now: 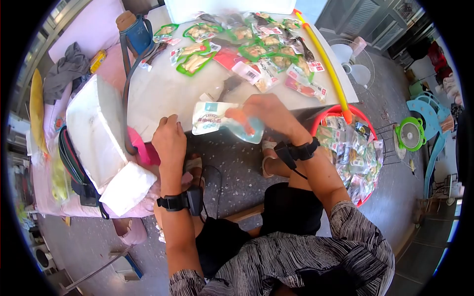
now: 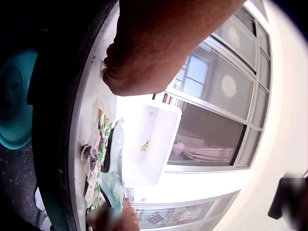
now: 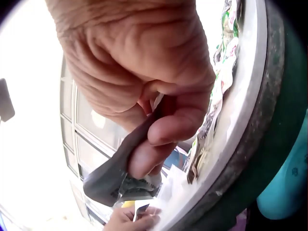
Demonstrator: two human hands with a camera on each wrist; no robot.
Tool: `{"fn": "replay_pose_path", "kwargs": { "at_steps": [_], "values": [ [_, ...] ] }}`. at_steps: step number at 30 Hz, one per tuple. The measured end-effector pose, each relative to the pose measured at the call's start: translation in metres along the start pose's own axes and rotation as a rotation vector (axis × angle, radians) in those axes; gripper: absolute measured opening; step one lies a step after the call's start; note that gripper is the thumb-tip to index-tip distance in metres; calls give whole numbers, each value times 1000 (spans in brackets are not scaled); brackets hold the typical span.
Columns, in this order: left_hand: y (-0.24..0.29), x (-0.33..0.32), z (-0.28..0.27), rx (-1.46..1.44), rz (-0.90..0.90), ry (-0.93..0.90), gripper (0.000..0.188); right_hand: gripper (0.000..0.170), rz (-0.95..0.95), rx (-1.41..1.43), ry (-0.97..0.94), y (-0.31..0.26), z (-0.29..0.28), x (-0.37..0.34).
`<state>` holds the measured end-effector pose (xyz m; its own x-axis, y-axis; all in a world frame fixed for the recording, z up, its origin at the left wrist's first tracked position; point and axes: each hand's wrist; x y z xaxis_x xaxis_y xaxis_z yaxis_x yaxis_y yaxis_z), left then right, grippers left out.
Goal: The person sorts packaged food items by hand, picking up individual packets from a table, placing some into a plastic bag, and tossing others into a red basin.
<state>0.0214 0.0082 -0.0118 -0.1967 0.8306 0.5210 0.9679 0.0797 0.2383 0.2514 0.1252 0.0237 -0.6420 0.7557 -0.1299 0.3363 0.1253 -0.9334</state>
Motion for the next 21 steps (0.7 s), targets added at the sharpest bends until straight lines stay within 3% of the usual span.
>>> {"fn": "replay_pose_path", "kwargs": {
  "at_steps": [2,6,12,13,16,17,21],
  "values": [
    [4,1,-3,-30,-15,-4,17,20,123,45,-31,2,12,7],
    [7,0,-5,-28,32,-44,19,23,12,49,71,5,25,19],
    [15,0,-8,-101,162,-11,26,21,16,82,121,1,41,30],
    [14,0,-7,-117,188,2,27,19,149,101,72,-10,43,27],
    [17,1,-8,-142,220,25,28,23,108,384,-72,-5,60,35],
    [18,2,-9,-146,224,32,28,29,120,583,-214,-6,62,35],
    [11,3,-12,-179,170,93,27,30,230,846,-225,-1,77,43]
  ]
}}
Point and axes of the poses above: each hand's wrist, its own x-axis towards the middle knuckle, its own z-axis out of the palm, y = z × x, and after that the axes turned 10 degrees about z, right-handed
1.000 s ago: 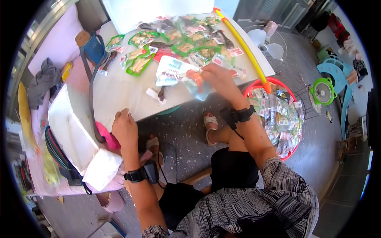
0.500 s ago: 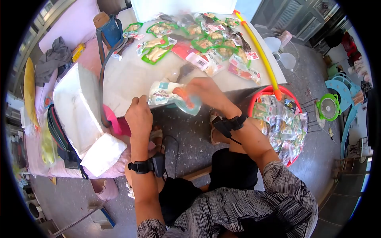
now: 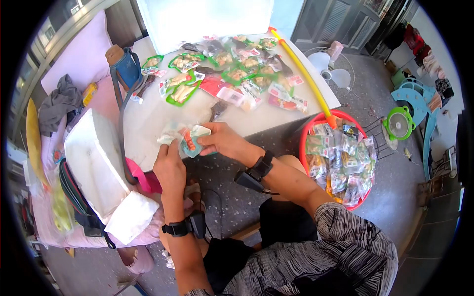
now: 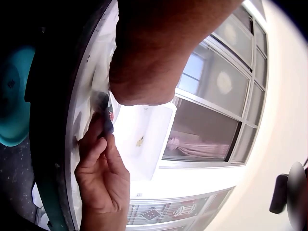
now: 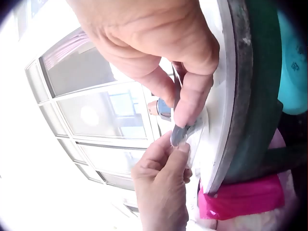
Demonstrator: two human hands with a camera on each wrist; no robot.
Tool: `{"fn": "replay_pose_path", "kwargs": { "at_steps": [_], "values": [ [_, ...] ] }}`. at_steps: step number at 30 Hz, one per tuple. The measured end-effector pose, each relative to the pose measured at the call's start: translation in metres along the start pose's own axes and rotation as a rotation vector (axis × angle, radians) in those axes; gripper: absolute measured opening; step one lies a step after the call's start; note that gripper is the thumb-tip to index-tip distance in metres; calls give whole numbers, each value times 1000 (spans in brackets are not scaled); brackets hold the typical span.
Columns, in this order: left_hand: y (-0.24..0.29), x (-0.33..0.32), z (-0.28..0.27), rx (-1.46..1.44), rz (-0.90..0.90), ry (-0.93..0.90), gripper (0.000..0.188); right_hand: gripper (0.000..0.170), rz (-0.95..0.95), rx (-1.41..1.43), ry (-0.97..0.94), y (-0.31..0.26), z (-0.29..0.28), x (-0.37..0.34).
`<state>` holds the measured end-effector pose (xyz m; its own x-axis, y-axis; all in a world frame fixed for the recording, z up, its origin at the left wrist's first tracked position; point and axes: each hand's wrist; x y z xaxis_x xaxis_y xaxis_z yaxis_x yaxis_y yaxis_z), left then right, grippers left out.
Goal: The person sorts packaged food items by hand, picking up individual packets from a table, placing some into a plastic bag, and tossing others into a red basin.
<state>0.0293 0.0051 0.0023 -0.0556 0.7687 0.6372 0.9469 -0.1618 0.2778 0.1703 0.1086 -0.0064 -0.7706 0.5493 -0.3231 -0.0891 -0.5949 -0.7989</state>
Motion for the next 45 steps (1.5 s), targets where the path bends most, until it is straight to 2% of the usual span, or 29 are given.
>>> {"fn": "replay_pose_path", "kwargs": {
  "at_steps": [3,4,7,8,12,18,21,24,27,30,33,36,39,42,45],
  "values": [
    [-4,0,-2,1,-25,5,27,33,55,-157,100,0,3,-4],
    [-3,0,-3,-8,-27,6,27,25,17,-245,153,1,5,-3],
    [4,4,-7,-20,-18,-23,28,16,-155,-451,206,6,11,3],
    [6,5,-7,-22,-10,-38,28,13,-228,-411,207,8,16,4],
    [2,3,-5,-34,21,-19,30,14,-163,-168,169,12,22,16],
    [3,3,-7,6,23,0,27,20,-249,178,69,25,29,36],
    [2,2,-7,71,-31,5,25,24,-256,128,113,27,34,33],
    [4,1,-7,105,-47,3,23,24,-161,51,224,20,40,24],
    [-1,-5,-2,197,-144,-64,23,34,-93,94,200,18,39,24],
    [1,-7,-3,322,-265,-184,25,34,-250,177,86,29,38,34],
    [-9,-10,1,280,-188,-59,27,33,-367,195,-70,33,41,46],
    [-5,-6,-1,312,-227,-56,29,33,-447,242,-116,31,49,50],
    [-6,-7,-2,333,-267,-62,29,35,-355,202,-84,29,51,53],
    [-7,-6,-4,375,-296,-75,27,36,-129,-23,29,25,46,50],
    [-17,-6,-1,385,-296,-44,26,32,-45,-309,81,15,44,25]
  ]
}}
Point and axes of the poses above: each hand's wrist, its own x-axis towards the middle knuckle, its own z-axis out of the palm, y = z × x, and after that the axes turned 10 degrees about z, right-handed
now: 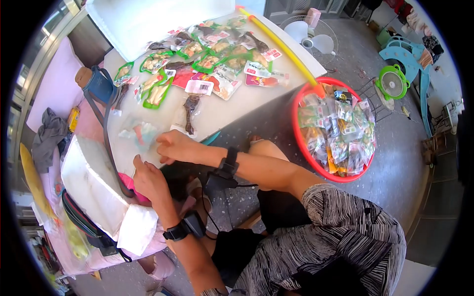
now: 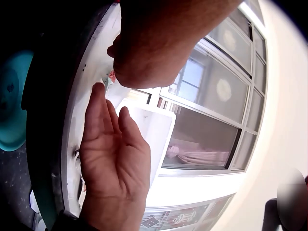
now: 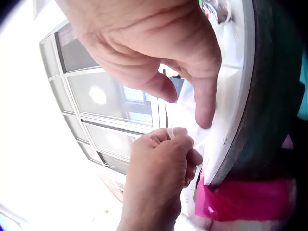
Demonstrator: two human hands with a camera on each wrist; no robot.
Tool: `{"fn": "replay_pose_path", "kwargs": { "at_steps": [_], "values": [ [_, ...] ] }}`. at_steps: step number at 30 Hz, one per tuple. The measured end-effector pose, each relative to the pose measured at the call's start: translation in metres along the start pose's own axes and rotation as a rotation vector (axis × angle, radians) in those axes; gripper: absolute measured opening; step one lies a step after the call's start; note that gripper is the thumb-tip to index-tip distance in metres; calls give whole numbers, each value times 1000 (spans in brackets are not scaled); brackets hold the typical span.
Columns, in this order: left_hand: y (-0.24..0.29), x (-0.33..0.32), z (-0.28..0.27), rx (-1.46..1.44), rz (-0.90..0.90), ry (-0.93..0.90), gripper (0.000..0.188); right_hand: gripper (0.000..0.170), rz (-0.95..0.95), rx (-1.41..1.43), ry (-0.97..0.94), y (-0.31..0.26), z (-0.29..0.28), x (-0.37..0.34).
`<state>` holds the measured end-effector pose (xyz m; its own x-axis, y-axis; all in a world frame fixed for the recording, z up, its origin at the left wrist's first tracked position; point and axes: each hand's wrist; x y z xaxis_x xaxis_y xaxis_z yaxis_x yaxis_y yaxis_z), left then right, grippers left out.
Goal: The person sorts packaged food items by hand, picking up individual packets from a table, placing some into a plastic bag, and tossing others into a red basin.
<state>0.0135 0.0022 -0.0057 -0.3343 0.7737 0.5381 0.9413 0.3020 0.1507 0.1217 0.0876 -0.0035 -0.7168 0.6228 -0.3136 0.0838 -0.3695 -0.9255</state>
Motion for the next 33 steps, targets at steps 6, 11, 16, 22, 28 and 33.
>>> {"fn": "replay_pose_path", "kwargs": {
  "at_steps": [6,11,16,22,28,33],
  "values": [
    [-1,2,-3,77,-31,-44,24,20,-594,-822,566,-12,-52,-7],
    [-1,1,-4,74,-1,-28,25,40,-828,-1213,839,-15,-101,-2],
    [-16,2,-4,174,-28,-31,25,51,-575,-1347,424,-6,-99,-6],
    [-26,3,-1,201,-25,7,25,50,-595,-1305,447,3,-93,1],
    [-32,7,-7,182,-97,-14,25,42,-697,-1131,621,-7,-98,-6],
    [-35,3,1,121,-47,3,25,29,-527,-1014,845,-15,-132,-22]
  ]
}}
Point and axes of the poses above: each hand's wrist, its own x-axis towards the middle knuckle, its own z-axis out of the palm, y = z × x, and after that the axes turned 10 degrees about z, right-handed
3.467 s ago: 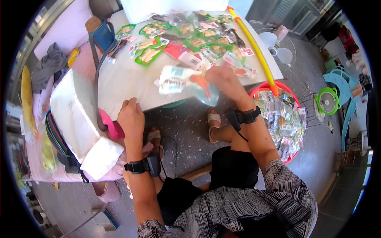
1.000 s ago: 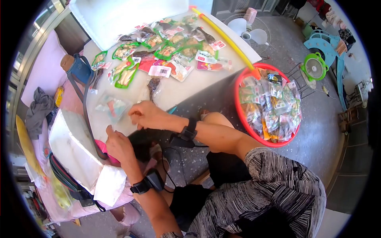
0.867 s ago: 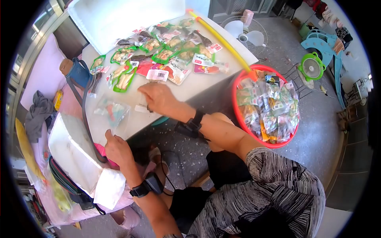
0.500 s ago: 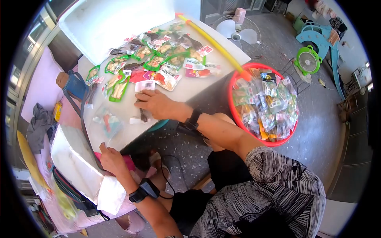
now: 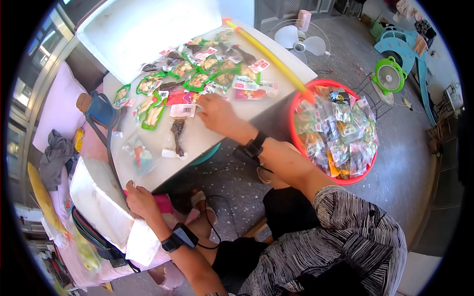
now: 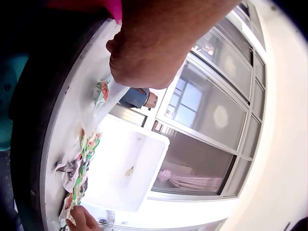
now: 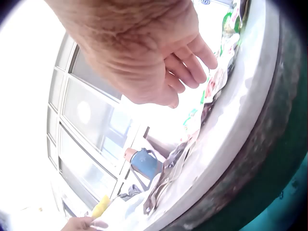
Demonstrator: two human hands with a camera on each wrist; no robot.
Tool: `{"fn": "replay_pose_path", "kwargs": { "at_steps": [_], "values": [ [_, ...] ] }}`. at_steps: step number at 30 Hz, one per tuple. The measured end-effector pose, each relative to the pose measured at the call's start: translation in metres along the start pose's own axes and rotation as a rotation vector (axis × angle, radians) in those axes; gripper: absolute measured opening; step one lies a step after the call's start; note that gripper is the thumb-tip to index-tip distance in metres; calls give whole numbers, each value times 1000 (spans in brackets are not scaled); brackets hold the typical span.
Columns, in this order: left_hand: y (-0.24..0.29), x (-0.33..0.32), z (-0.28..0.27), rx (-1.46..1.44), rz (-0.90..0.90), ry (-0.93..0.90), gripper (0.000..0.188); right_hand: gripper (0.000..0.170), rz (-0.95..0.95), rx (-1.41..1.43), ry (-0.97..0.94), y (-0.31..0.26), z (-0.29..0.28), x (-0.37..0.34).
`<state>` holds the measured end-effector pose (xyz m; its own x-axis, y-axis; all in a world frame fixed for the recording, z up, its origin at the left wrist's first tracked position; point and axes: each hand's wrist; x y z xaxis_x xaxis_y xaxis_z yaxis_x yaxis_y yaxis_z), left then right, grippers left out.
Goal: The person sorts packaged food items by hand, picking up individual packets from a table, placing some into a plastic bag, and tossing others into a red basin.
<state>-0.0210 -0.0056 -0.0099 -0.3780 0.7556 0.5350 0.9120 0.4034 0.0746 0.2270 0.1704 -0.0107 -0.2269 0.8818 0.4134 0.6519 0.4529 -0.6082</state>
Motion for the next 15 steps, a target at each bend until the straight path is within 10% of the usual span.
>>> {"fn": "replay_pose_path", "kwargs": {
  "at_steps": [9,15],
  "values": [
    [-2,-2,3,-3,-21,-22,23,35,-59,-318,165,60,-13,16],
    [-4,0,-2,4,-79,-32,22,50,-88,-324,-144,45,7,5]
  ]
}}
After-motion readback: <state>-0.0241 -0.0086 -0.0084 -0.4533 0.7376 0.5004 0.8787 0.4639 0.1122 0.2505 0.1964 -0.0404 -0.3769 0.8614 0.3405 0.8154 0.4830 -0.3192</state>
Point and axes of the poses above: each hand's wrist, its own x-axis towards the middle knuckle, its own z-axis out of the palm, y = z × x, and after that the axes turned 10 degrees about z, right-handed
